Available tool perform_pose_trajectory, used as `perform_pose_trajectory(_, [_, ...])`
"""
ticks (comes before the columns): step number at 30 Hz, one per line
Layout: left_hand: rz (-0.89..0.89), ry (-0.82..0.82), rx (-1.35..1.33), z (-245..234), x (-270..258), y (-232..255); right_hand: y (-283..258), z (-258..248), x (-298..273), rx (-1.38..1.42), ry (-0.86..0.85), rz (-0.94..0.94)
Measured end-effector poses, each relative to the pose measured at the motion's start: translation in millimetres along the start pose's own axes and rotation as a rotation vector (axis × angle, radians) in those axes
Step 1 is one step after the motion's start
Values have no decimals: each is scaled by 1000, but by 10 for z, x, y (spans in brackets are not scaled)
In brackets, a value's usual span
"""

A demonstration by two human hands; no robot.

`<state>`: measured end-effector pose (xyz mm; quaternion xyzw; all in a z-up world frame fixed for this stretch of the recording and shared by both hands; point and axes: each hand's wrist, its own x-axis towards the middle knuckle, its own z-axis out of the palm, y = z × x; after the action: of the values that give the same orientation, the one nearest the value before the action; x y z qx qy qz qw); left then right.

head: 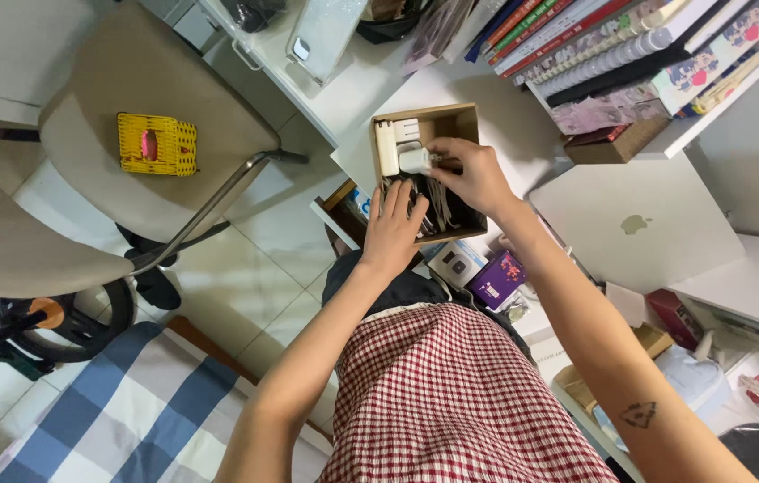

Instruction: The person gathers various cables and power adapters from a cluttered desk and places them into a cardboard box. They handle white and black cables, along with several white power bricks, coiling and stacking them inside the box.

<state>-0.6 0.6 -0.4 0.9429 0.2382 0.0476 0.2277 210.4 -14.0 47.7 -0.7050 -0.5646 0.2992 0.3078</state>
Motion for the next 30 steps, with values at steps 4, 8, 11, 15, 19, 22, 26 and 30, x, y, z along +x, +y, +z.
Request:
perform_pose_trajectory(4, [-8, -4, 7, -20, 2, 13, -85, 7, -15, -29, -61, -56])
perform_pose_trajectory(8, [-6, -8, 18, -40, 3, 34, -91, 36, -35, -231, -73, -120])
perform_pose_trajectory(11, [-5, -10, 26, -48, 3, 23, 6, 57, -56, -134, -16, -40])
perform_pose_trajectory(15, [-10, -10, 7, -70, 26, 30, 170, 3, -132, 285, 142, 174])
perform_pose_trajectory(19, [-6, -11, 102, -188, 141, 85, 324, -95, -82, 403, 193, 227])
perform_pose_trajectory(22, [-100, -13, 55, -151, 290, 103, 344, -89, -96, 522, 216, 240])
perform_pose_trajectory(26, [-149, 6, -75, -106, 395, 154, 284, -114, -92, 512, 196, 218])
perform_pose_trajectory(30, [-291, -103, -76, 300, 475, 105, 39, -135, -84, 469, 106, 241])
